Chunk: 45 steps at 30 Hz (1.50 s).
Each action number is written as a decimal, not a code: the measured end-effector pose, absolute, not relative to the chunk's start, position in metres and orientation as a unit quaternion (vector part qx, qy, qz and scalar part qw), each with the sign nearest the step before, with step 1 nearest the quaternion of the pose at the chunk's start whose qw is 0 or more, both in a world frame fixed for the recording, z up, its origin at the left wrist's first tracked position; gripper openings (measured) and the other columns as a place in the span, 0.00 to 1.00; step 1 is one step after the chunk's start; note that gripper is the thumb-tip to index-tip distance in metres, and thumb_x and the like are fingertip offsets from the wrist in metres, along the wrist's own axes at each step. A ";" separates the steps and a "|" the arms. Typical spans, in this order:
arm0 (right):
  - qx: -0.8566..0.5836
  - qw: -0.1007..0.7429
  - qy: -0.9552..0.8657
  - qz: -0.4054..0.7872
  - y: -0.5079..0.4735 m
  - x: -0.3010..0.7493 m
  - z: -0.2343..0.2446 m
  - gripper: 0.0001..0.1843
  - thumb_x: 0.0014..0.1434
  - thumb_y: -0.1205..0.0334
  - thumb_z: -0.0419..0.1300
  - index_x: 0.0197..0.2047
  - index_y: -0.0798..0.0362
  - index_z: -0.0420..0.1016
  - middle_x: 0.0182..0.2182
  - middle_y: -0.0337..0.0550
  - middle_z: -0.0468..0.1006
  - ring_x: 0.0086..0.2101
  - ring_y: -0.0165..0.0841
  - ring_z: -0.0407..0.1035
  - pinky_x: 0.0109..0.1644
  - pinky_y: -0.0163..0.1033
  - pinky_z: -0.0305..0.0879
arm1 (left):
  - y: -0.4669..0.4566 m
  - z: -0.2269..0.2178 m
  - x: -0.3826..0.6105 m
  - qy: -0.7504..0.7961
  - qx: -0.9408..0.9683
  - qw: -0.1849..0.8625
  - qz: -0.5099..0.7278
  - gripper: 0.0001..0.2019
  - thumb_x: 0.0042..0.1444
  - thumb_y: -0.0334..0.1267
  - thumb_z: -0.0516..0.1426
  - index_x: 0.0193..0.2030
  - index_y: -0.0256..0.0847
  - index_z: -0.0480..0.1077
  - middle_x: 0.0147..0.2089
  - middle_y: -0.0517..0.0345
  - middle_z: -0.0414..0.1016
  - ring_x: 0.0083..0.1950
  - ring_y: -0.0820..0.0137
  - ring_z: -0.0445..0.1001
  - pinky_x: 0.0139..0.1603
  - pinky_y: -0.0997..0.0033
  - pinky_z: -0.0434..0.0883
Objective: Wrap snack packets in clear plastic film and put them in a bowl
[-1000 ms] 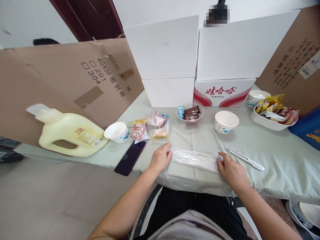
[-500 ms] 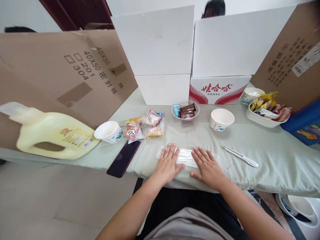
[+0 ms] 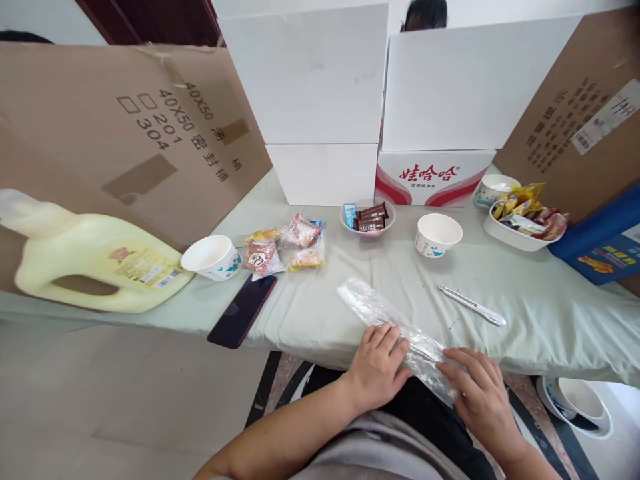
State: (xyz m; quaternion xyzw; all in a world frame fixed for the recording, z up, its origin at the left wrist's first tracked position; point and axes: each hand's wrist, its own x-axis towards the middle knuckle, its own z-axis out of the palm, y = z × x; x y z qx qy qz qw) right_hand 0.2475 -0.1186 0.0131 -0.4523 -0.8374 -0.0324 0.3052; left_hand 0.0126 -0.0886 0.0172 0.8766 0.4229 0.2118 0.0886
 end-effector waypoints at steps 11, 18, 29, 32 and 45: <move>-0.475 0.348 -0.770 0.246 -0.050 0.215 0.081 0.12 0.62 0.59 0.56 0.48 0.48 0.71 0.37 0.43 0.79 0.38 0.33 0.75 0.40 0.38 0.71 | -0.059 0.023 -0.017 0.292 0.854 0.327 0.281 0.24 0.56 0.36 0.59 0.61 0.43 0.63 0.61 0.49 0.69 0.65 0.60 0.63 0.69 0.53 0.53; -0.593 0.237 -0.742 0.204 0.050 0.161 0.053 0.19 0.59 0.65 0.53 0.54 0.53 0.66 0.32 0.39 0.78 0.31 0.31 0.73 0.37 0.36 0.67 | -0.054 0.020 -0.019 0.367 0.714 0.489 0.341 0.46 0.56 0.32 0.59 0.72 0.43 0.31 0.60 0.46 0.68 0.61 0.61 0.67 0.64 0.53 0.61; -0.622 0.202 -0.755 0.059 0.046 0.142 0.020 0.18 0.64 0.64 0.48 0.54 0.56 0.67 0.48 0.52 0.75 0.37 0.38 0.73 0.39 0.39 0.63 | -0.046 0.056 -0.018 0.485 0.763 0.290 0.315 0.20 0.57 0.34 0.57 0.57 0.42 0.65 0.54 0.49 0.71 0.54 0.61 0.71 0.57 0.56 0.69; -0.620 0.201 -0.757 0.043 0.047 0.140 0.020 0.17 0.64 0.64 0.48 0.54 0.55 0.68 0.47 0.51 0.76 0.37 0.36 0.73 0.38 0.38 0.63 | -0.010 0.068 -0.017 0.513 0.783 0.160 0.315 0.08 0.58 0.32 0.55 0.45 0.40 0.70 0.45 0.51 0.72 0.49 0.61 0.70 0.51 0.57 0.70; -0.555 0.252 -0.791 -0.050 0.028 0.175 0.043 0.15 0.65 0.62 0.50 0.50 0.57 0.71 0.49 0.57 0.71 0.50 0.45 0.65 0.54 0.51 0.61 | 0.076 0.023 -0.006 0.328 0.910 0.100 0.233 0.06 0.60 0.34 0.55 0.40 0.38 0.74 0.40 0.53 0.73 0.45 0.65 0.67 0.50 0.66 0.66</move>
